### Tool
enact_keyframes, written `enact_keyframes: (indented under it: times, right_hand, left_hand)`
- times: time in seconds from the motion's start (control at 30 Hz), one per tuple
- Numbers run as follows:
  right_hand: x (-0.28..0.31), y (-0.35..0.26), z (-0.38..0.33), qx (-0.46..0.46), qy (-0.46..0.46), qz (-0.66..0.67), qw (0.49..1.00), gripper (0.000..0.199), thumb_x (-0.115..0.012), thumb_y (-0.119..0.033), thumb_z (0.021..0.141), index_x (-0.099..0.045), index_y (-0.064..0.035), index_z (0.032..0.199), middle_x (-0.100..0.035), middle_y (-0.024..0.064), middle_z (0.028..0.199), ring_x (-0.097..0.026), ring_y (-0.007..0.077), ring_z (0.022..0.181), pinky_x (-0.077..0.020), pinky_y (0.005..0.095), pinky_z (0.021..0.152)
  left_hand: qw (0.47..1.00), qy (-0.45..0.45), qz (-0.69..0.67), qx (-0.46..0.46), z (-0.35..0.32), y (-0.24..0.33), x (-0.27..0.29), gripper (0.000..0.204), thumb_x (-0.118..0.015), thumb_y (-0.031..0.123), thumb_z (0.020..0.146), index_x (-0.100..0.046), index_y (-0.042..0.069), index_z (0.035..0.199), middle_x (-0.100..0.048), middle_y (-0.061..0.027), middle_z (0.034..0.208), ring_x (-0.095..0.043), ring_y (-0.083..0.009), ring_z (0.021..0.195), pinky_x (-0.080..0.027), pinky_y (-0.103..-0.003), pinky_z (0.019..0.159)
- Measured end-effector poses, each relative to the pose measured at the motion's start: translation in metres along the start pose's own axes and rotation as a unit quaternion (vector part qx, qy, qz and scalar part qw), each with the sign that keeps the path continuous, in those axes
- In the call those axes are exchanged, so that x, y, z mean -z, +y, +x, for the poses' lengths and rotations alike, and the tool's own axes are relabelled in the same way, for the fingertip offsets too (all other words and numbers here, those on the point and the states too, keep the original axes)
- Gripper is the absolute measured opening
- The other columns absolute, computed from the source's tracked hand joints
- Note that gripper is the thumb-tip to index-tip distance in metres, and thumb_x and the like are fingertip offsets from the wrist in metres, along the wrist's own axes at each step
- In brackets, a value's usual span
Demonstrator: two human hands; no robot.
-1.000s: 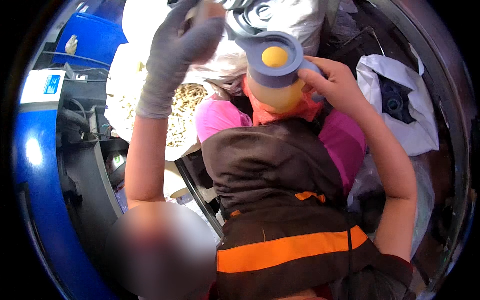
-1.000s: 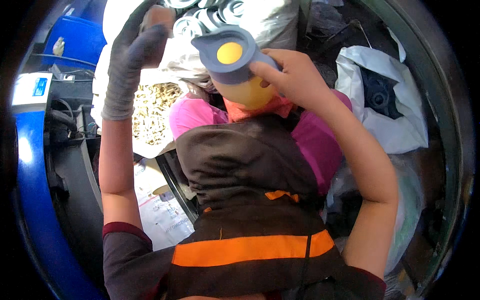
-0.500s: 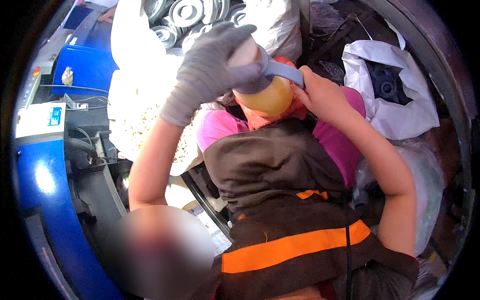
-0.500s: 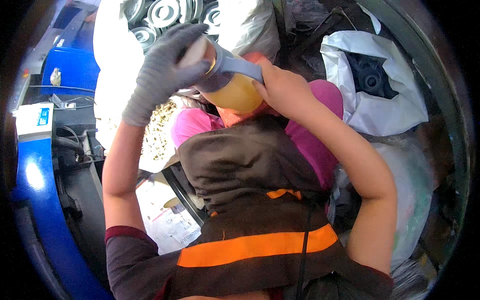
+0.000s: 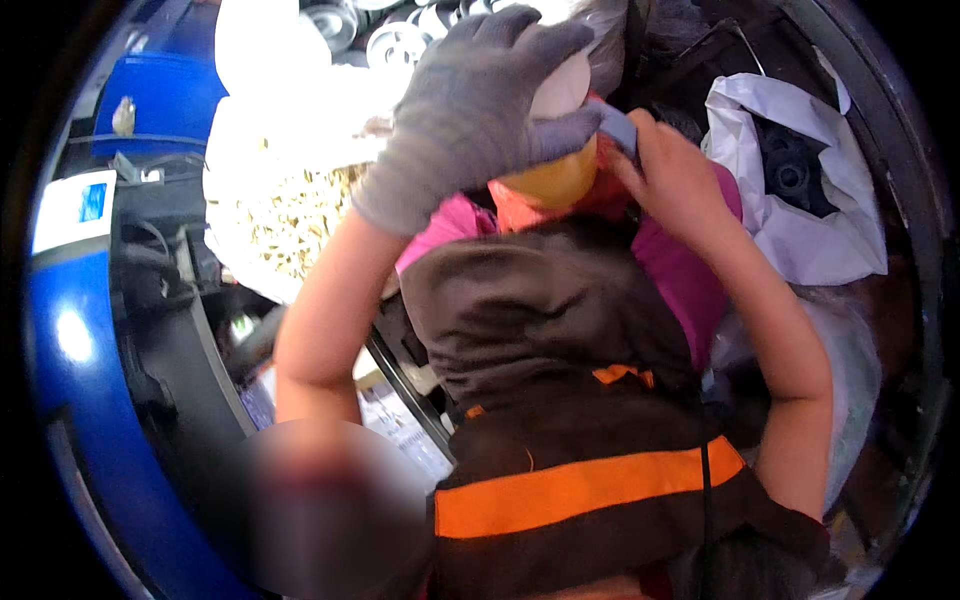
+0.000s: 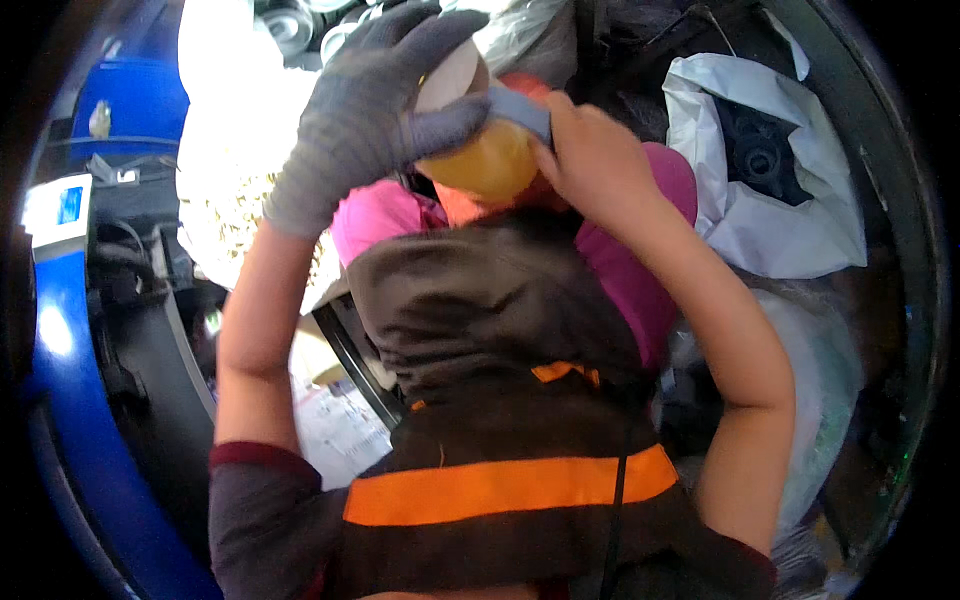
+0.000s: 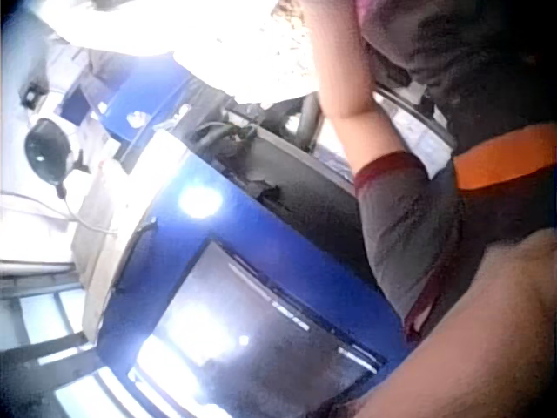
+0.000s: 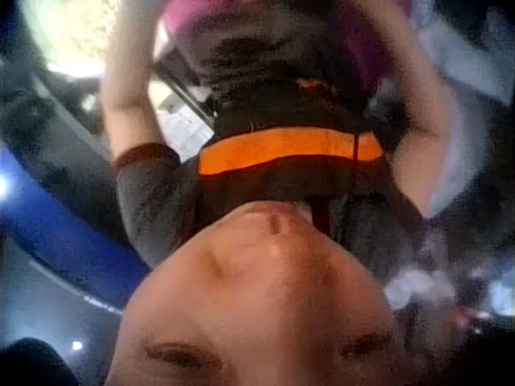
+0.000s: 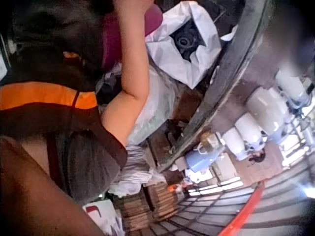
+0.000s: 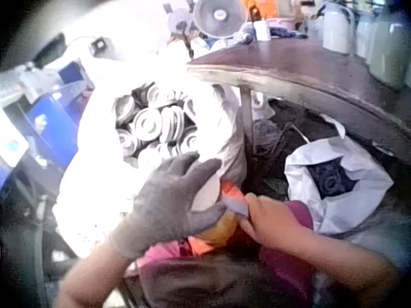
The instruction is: The person sits on the floor and assembles beige plastic pitchers by inserting a white plastic component into the body and securing a grey lid. The person repeatedly picks up a pitcher body, inserts the component, and screws on the lid before placing the finished unit on a nearby table.
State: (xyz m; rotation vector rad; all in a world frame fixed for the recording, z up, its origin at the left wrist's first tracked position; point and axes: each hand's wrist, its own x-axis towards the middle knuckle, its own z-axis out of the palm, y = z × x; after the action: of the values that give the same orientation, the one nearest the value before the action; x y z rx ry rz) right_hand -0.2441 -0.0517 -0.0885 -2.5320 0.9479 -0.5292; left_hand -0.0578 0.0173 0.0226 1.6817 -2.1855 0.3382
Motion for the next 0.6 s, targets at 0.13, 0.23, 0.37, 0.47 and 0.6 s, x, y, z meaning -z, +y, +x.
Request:
enact_keyframes:
  times: [0.13, 0.23, 0.37, 0.47, 0.6]
  right_hand:
    - [0.008, -0.003, 0.006, -0.042, -0.020, 0.046, 0.998, 0.028, -0.056, -0.029, 0.089, -0.049, -0.0054, 0.103, -0.062, 0.0207, 0.089, -0.061, 0.0390, 0.085, -0.0478, 0.0456, 0.070]
    - [0.000, 0.016, -0.008, -0.088, 0.053, 0.170, 0.980, 0.027, -0.052, -0.029, 0.092, -0.049, -0.0037, 0.102, -0.063, 0.0182, 0.086, -0.063, 0.0341, 0.081, -0.0471, 0.0403, 0.069]
    - [0.013, 0.043, -0.022, -0.135, 0.073, 0.297, 0.943, 0.024, -0.049, -0.025, 0.093, -0.052, -0.0022, 0.101, -0.062, 0.0106, 0.081, -0.062, 0.0203, 0.076, -0.0465, 0.0327, 0.071]
    - [0.015, 0.037, -0.025, -0.168, 0.084, 0.266, 0.945, 0.024, -0.049, -0.025, 0.094, -0.051, -0.0028, 0.102, -0.062, 0.0128, 0.081, -0.063, 0.0243, 0.077, -0.0464, 0.0345, 0.070]
    - [0.006, 0.010, -0.018, -0.144, 0.090, 0.159, 0.972, 0.027, -0.051, -0.026, 0.093, -0.048, -0.0030, 0.108, -0.062, 0.0218, 0.086, -0.062, 0.0390, 0.082, -0.0468, 0.0431, 0.070]
  left_hand:
    - [0.987, 0.092, -0.130, -0.009, 0.007, -0.026, -0.003, 0.047, -0.070, 0.032, 0.077, -0.059, 0.005, 0.114, -0.063, -0.0162, 0.098, -0.064, -0.0267, 0.085, -0.051, -0.034, 0.076]
    - [0.876, 0.071, -0.428, 0.209, 0.001, -0.057, -0.011, 0.054, -0.068, 0.032, 0.083, -0.053, 0.001, 0.124, -0.063, -0.0106, 0.106, -0.061, -0.0134, 0.092, -0.049, -0.024, 0.077]
    - [0.941, 0.076, -0.243, 0.221, -0.031, -0.110, -0.040, 0.058, -0.068, 0.037, 0.081, -0.053, 0.006, 0.127, -0.061, -0.0109, 0.111, -0.059, -0.0154, 0.098, -0.047, -0.027, 0.086]
    - [0.904, 0.119, -0.317, 0.263, -0.033, -0.101, -0.043, 0.055, -0.068, 0.037, 0.082, -0.055, 0.006, 0.125, -0.060, -0.0105, 0.112, -0.057, -0.0169, 0.100, -0.044, -0.027, 0.090]
    - [0.944, 0.157, -0.214, 0.197, -0.001, -0.107, 0.004, 0.048, -0.066, 0.042, 0.079, -0.062, 0.003, 0.107, -0.068, -0.0116, 0.081, -0.066, -0.0193, 0.066, -0.050, -0.028, 0.059]
